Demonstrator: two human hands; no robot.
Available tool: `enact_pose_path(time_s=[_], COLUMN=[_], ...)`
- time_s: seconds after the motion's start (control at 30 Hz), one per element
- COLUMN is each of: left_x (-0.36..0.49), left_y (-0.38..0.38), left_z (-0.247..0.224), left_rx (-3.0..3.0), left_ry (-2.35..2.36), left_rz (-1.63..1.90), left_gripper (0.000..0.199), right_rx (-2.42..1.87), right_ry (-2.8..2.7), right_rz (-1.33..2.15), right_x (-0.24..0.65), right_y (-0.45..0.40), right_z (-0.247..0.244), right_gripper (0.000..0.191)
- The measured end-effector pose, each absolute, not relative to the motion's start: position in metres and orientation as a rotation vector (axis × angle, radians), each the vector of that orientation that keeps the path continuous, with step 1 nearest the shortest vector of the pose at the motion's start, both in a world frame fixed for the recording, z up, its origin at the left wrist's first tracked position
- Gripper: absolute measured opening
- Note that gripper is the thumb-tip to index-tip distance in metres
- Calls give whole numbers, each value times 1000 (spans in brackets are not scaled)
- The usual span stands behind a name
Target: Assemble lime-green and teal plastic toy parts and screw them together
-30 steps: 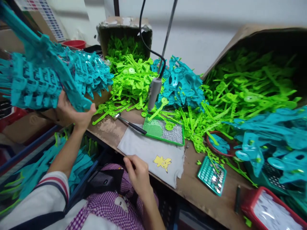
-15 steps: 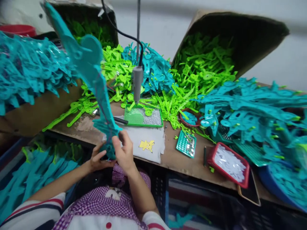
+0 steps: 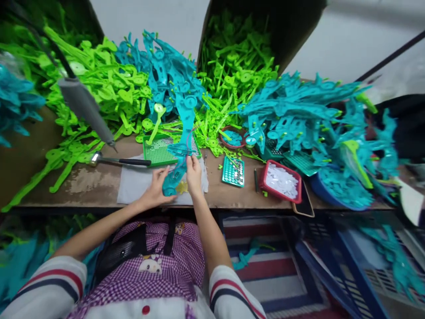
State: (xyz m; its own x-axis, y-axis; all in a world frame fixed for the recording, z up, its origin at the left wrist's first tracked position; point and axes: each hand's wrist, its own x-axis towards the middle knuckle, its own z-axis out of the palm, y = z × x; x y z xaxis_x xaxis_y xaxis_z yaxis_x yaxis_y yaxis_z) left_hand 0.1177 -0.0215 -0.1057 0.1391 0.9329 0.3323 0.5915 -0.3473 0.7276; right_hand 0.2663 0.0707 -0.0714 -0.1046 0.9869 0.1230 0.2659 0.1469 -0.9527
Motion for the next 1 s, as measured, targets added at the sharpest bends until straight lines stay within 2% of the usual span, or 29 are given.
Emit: enact_pose_path(time_s=[0.17, 0.33, 0.57, 0.7, 1.0], left_x=[120, 121, 121, 121, 116], left_y=[3, 5, 4, 2, 4], left_z=[-111, -115, -113, -111, -114], left_rx=[1857, 1788, 1722, 1739, 1843], left_ry=[1618, 1681, 1718, 1727, 1654], left_rz=[1133, 1178, 1150, 1162, 1110], left_gripper=[95, 81, 87, 89, 85], right_rx=[-1275, -1405, -1871, -2021, -2214], right_ry=[-1518, -1484, -1464, -1715, -1935], right_rz=[1156, 745, 304, 284, 320], right_x=[266, 337, 457, 459, 454], right_y=[89, 59, 65, 76, 90], right_z=[-67, -65, -72, -67, -59], right_gripper=[51, 48, 34, 23, 15])
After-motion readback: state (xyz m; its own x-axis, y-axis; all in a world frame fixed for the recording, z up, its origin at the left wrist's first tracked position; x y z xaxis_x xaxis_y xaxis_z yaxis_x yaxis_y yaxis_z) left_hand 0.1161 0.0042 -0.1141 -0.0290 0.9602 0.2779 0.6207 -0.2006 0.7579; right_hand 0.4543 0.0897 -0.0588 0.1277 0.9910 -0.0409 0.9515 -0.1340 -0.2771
